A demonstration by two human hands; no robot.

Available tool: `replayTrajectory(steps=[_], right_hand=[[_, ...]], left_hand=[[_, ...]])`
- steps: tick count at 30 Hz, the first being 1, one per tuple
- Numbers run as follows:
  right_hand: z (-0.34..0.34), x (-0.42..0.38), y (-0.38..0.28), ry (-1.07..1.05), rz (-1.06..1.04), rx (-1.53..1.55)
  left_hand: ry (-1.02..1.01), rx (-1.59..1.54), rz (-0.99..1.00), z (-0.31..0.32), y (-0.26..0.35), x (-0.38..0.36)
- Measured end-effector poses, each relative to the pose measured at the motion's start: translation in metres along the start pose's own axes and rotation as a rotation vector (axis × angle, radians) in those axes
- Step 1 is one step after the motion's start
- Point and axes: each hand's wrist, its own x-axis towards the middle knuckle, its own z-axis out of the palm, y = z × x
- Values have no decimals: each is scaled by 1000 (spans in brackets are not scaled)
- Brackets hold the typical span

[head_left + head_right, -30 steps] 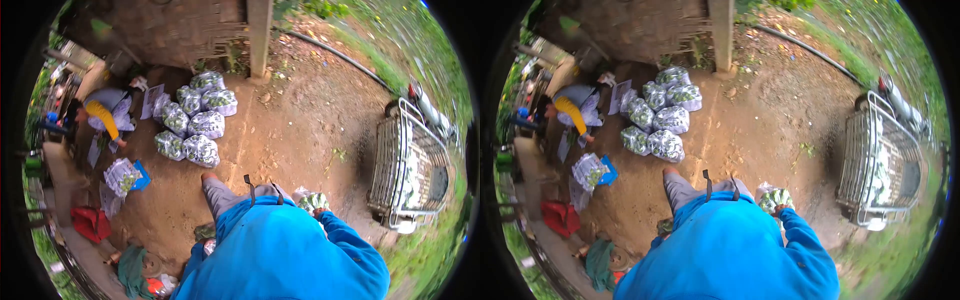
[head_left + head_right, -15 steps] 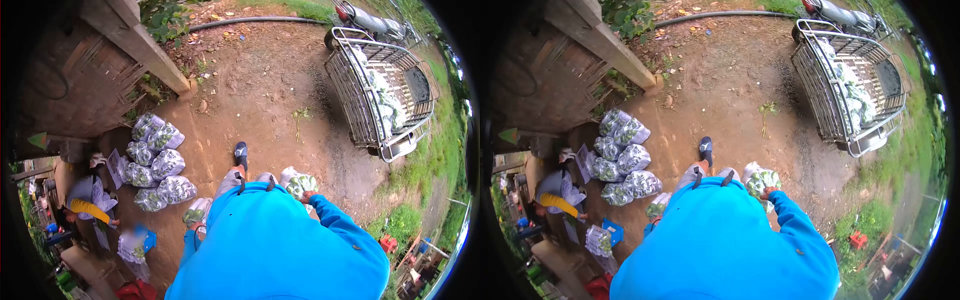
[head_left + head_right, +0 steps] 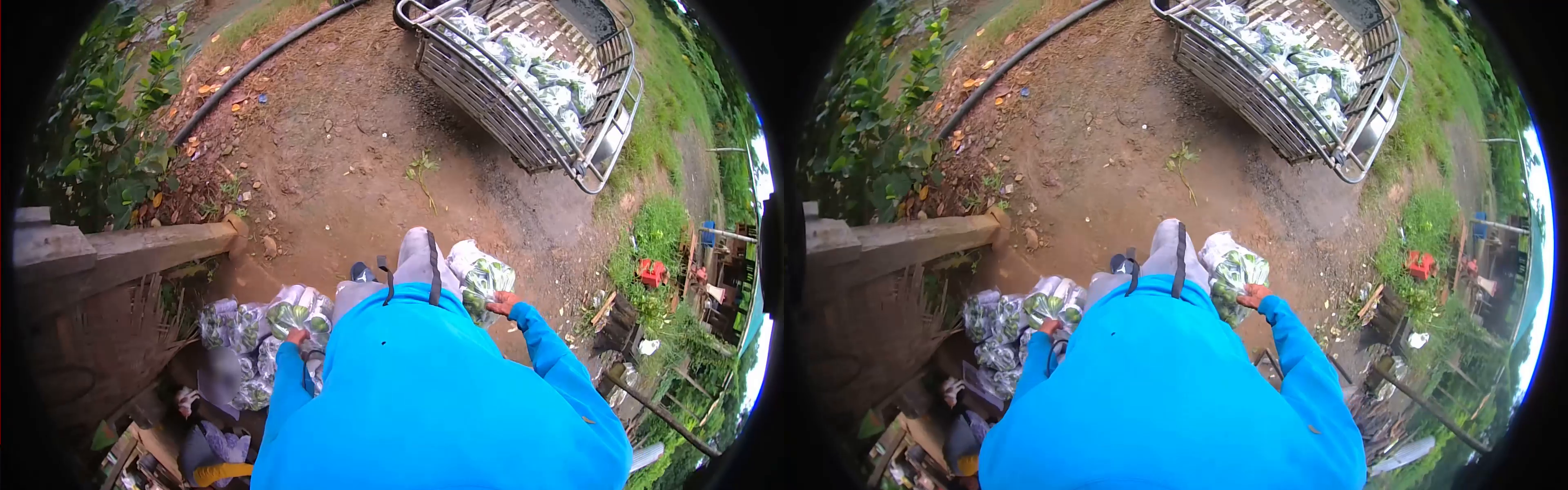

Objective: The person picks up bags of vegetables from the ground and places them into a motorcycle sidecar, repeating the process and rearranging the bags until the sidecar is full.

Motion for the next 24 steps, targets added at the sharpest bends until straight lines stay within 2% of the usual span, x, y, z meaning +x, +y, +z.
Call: replayTrajectory(steps=[1,2,4,5,6,8,10,12,15,17,21,22,24], right_hand=[[-30,-42,-151,-77,221,90],[-32,-32,-147,-70,225,104],[-41,-17,-132,8,401,89],[-48,-11,-127,1,275,105],[-56,-9,-132,-2,290,111],[-83,-2,-153,-55,428,170],[-102,-10,-166,-45,462,222],[-139,-6,-185,-8,474,280],[-196,-28,-221,-7,489,306],[-239,-51,-270,69,335,217],[-354,-100,-379,2,412,179],[-387,-109,-413,61,301,127],[-441,-122,-440,116,254,37]], left_hand=[[-50,-16,-226,-17,21,13],[-12,122,-239,-34,53,19],[14,256,-285,-64,93,59],[6,319,-224,-81,111,81],[-10,381,-173,-92,121,99],[-12,277,-42,-121,180,123],[14,295,-93,-143,241,144],[10,403,-65,-157,281,184],[-43,368,-41,-167,353,219],[-75,405,18,-167,394,247],[-170,447,12,-170,451,310],[-204,479,3,-171,460,328],[-267,496,71,-171,475,375]])
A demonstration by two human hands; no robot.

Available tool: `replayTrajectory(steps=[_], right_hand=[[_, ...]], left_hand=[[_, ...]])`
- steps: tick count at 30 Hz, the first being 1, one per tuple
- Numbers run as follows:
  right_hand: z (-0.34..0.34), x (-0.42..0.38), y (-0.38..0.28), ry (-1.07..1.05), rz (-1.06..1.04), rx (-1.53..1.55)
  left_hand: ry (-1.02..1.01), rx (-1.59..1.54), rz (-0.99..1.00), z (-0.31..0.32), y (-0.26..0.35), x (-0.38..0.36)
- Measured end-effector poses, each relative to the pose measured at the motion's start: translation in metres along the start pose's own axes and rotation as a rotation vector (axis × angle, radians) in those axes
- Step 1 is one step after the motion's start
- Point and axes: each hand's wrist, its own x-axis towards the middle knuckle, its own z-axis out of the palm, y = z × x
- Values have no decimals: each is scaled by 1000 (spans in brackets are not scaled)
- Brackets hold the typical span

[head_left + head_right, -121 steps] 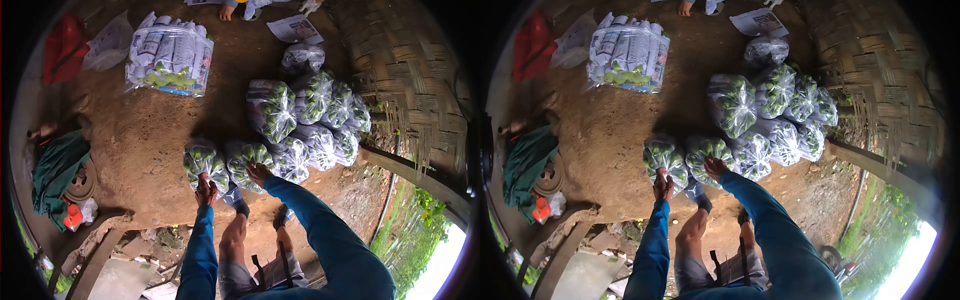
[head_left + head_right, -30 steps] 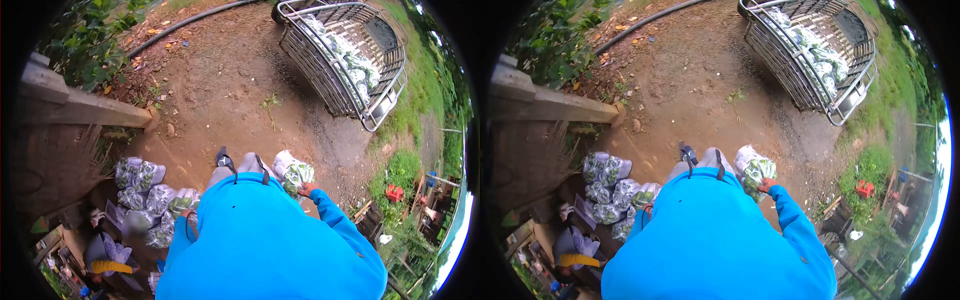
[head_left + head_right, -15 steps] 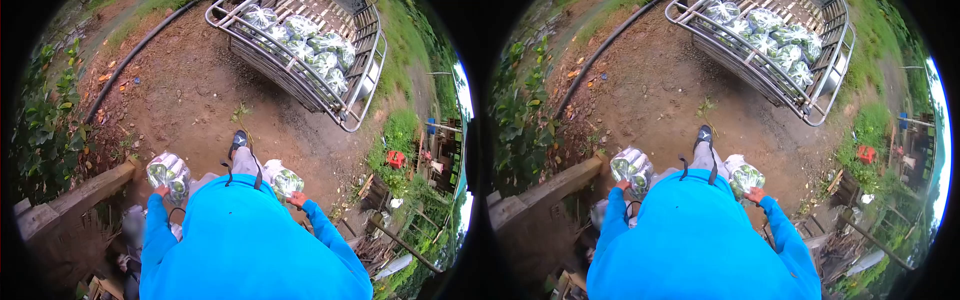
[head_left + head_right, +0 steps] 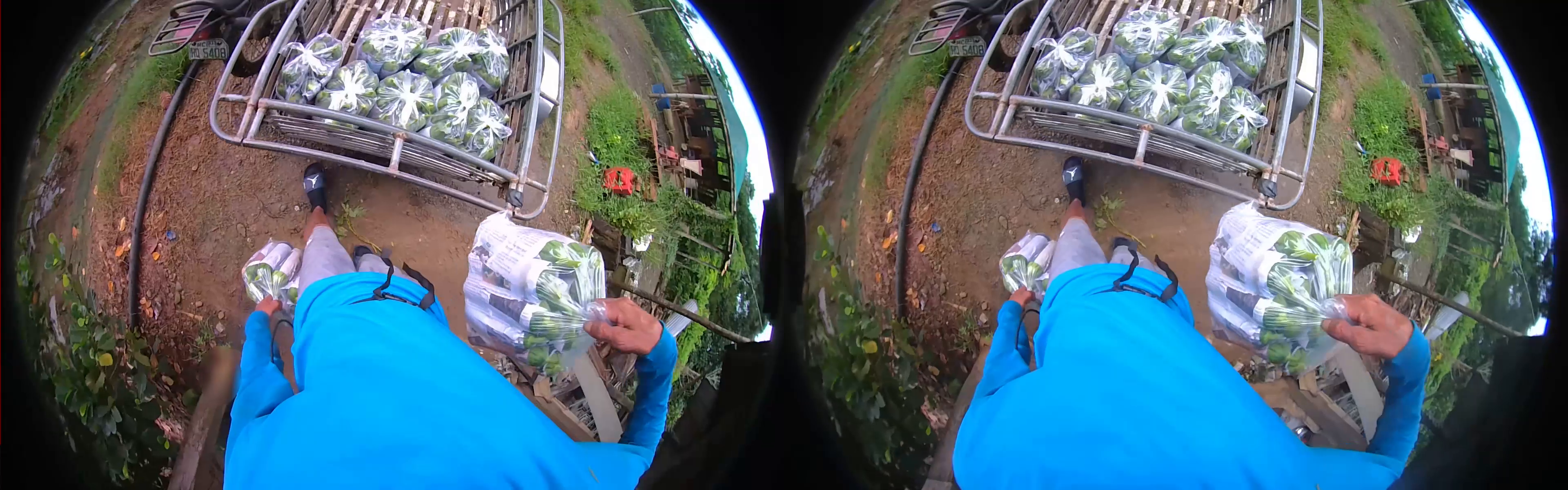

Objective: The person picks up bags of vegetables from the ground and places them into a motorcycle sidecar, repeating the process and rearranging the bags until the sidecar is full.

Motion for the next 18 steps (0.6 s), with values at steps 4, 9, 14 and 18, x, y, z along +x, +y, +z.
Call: replayTrajectory(steps=[4,9,14,18], right_hand=[[-113,23,-121,-13,418,22],[-215,99,-186,19,572,75],[-284,209,-220,-20,484,20],[-340,327,-251,-42,288,10]], left_hand=[[1,110,92,-6,7,96],[14,-127,-53,-10,38,128],[189,-279,-21,-47,80,96],[222,-415,-20,-66,106,91]])
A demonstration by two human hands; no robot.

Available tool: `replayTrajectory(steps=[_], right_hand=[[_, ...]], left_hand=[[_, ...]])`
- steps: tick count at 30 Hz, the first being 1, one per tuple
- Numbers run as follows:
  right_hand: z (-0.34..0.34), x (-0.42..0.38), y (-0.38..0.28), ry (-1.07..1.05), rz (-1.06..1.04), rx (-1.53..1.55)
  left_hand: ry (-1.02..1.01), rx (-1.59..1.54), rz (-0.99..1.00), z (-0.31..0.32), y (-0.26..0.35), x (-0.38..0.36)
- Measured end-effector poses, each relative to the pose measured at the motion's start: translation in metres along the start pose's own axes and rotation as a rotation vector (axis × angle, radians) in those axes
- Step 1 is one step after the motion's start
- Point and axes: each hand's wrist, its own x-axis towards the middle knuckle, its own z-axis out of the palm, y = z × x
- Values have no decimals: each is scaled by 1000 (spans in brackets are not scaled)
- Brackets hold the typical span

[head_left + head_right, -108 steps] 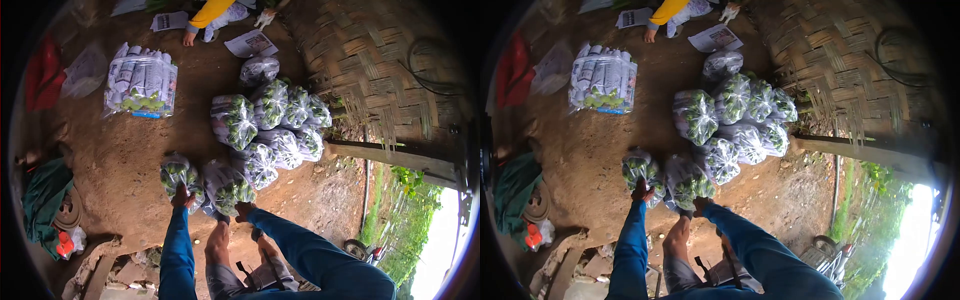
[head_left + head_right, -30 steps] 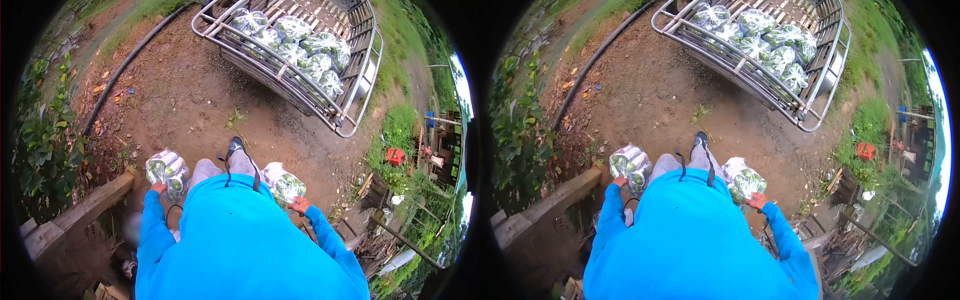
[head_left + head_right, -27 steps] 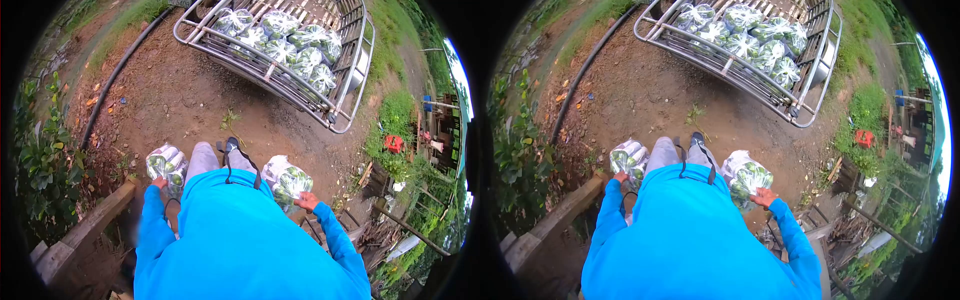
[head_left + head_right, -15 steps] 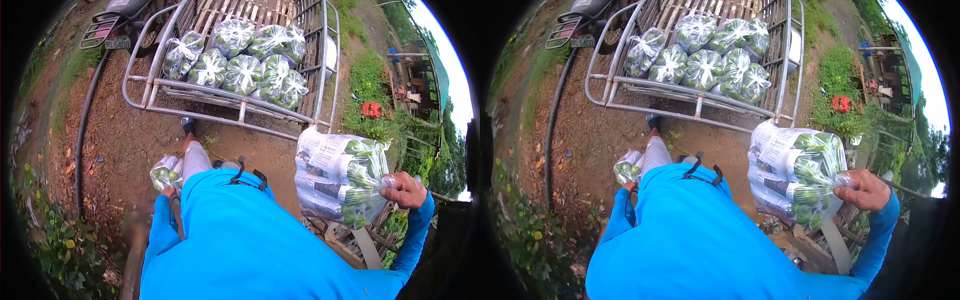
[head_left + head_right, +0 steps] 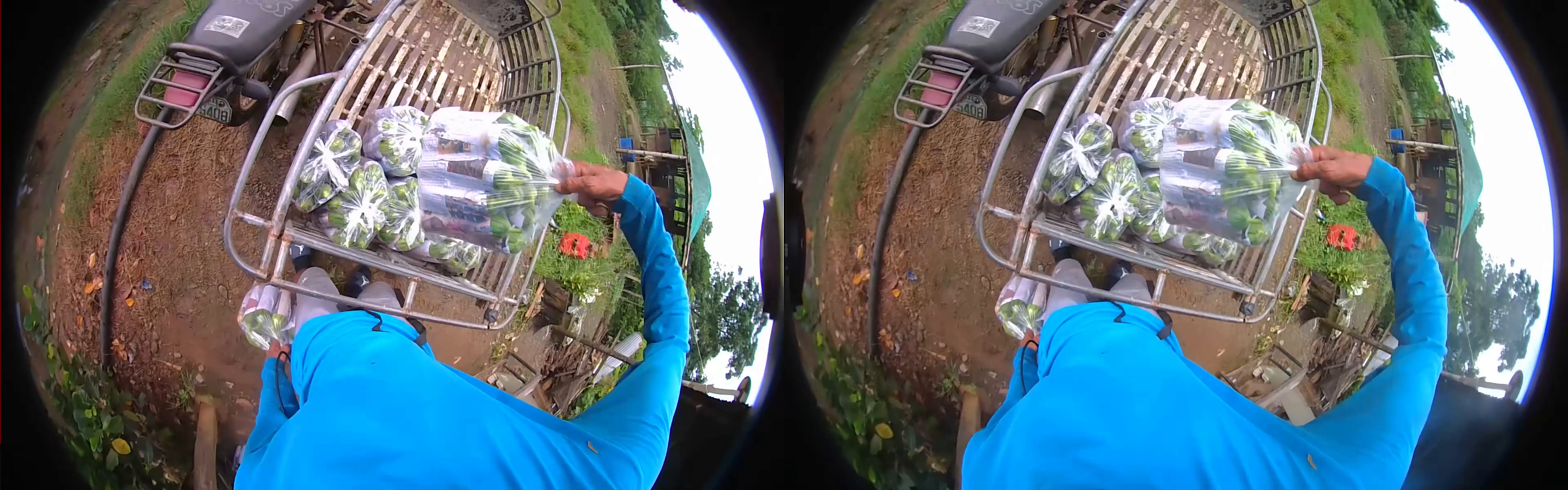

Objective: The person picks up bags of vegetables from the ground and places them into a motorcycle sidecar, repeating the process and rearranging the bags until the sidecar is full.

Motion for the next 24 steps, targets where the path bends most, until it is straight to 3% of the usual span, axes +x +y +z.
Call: replayTrajectory(steps=[2,5,10,12,14,15,16,18,20,21,22,24], right_hand=[[-41,64,-19,-17,13,4],[-71,134,-65,-17,-53,38],[-103,256,-106,71,-62,96],[-114,321,-104,50,-257,271],[-107,366,-118,25,-215,239],[-93,370,-127,-25,-293,229],[-82,398,-122,59,-253,264],[-60,432,-127,-64,-89,139],[-39,486,-118,-89,-165,44],[-33,507,-115,-13,-291,112],[-29,502,-128,86,-285,56],[-25,503,-139,211,-346,-236]], left_hand=[[97,-25,-81,-2,15,-9],[85,20,-190,-7,38,-21],[128,-58,-220,1,33,-17],[40,-150,-306,2,10,-13],[147,12,-73,23,-26,-5],[88,-145,-242,14,0,-11],[25,-297,-414,7,25,-23],[142,-38,17,30,-23,-11],[63,-76,-173,22,11,-14],[46,-68,-196,17,24,-18],[33,-56,-215,14,36,-20],[16,-30,-220,8,53,-23]])
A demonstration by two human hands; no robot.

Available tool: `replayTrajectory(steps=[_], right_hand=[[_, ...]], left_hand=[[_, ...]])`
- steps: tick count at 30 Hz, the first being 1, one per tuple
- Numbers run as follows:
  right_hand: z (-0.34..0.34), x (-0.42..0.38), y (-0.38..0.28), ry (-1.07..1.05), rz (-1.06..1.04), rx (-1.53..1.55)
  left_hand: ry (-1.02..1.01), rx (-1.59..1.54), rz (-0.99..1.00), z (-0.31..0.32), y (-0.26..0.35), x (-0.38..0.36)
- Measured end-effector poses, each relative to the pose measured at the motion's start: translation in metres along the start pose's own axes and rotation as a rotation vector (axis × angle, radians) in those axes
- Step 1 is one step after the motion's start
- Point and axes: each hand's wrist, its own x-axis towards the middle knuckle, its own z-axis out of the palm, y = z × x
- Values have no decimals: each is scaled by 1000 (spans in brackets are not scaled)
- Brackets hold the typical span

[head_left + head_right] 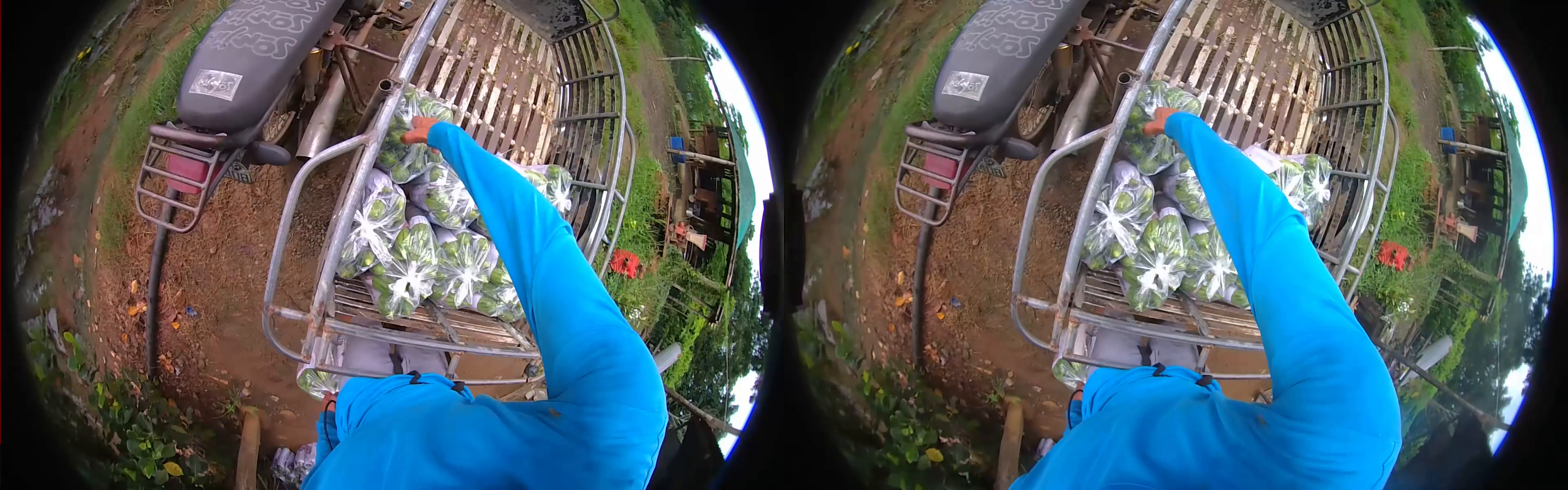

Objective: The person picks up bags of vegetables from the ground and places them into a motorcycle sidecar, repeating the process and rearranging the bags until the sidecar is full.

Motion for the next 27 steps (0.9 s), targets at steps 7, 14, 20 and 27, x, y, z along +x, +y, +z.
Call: replayTrajectory(steps=[7,14,20,27], right_hand=[[58,21,28,133,16,-319],[61,21,30,163,27,-166],[110,-14,68,678,-330,107],[158,-139,175,463,-191,252]], left_hand=[[-12,91,11,-10,34,-6],[33,193,26,-26,42,-21],[111,303,8,-44,33,-72],[684,405,204,-78,32,-152]])
